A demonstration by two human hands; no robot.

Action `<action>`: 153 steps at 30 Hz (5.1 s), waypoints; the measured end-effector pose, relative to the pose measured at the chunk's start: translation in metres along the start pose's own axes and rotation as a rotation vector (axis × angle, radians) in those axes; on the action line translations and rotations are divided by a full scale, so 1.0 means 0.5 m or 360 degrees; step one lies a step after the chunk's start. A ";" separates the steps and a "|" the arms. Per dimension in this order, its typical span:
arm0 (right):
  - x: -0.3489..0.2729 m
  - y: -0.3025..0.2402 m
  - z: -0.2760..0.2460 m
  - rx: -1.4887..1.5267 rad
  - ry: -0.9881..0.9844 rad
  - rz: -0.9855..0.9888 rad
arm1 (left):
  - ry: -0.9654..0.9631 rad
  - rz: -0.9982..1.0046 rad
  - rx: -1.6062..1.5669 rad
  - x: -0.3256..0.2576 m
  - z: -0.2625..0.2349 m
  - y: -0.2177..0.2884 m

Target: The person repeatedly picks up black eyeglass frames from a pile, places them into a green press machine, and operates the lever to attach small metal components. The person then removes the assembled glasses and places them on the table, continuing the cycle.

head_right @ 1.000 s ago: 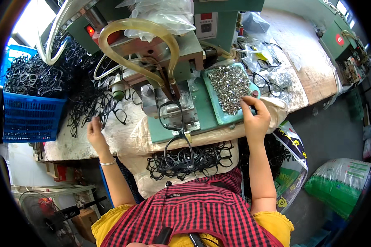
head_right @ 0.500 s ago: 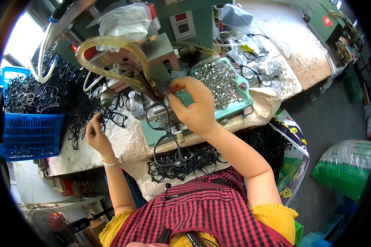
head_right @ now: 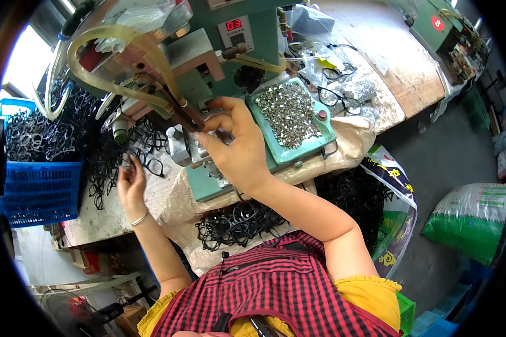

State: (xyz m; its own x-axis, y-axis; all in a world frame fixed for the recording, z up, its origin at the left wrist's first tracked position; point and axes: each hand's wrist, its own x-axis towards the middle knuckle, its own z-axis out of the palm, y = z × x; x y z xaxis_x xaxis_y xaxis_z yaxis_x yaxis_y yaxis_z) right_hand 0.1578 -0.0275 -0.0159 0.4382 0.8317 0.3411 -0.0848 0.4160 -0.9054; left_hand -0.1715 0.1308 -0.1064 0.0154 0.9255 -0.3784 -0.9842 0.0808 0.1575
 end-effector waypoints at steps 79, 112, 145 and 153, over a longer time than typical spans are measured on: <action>-0.078 0.058 -0.304 -0.1679 0.0599 -0.0472 | -0.0983 0.1858 0.2670 -0.321 0.090 -0.312; -0.035 -0.042 -0.056 -0.0409 -0.0118 -0.0107 | -0.1576 0.2058 0.2415 -0.315 0.070 -0.363; 0.019 0.080 -0.284 -0.1349 0.0505 -0.0463 | -0.1592 0.2246 0.2596 -0.335 0.006 -0.227; 0.022 0.092 -0.175 -0.1079 0.0235 -0.0578 | -0.1028 0.2327 0.2955 -0.161 0.116 -0.301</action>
State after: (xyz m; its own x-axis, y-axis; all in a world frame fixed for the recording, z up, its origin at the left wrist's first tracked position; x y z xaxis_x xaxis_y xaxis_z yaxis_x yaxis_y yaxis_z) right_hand 0.2371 -0.0315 -0.0760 0.4524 0.6090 0.6515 0.6309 0.2977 -0.7165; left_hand -0.0145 0.0653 -0.0468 0.1480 0.5888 0.7946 0.6619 -0.6560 0.3628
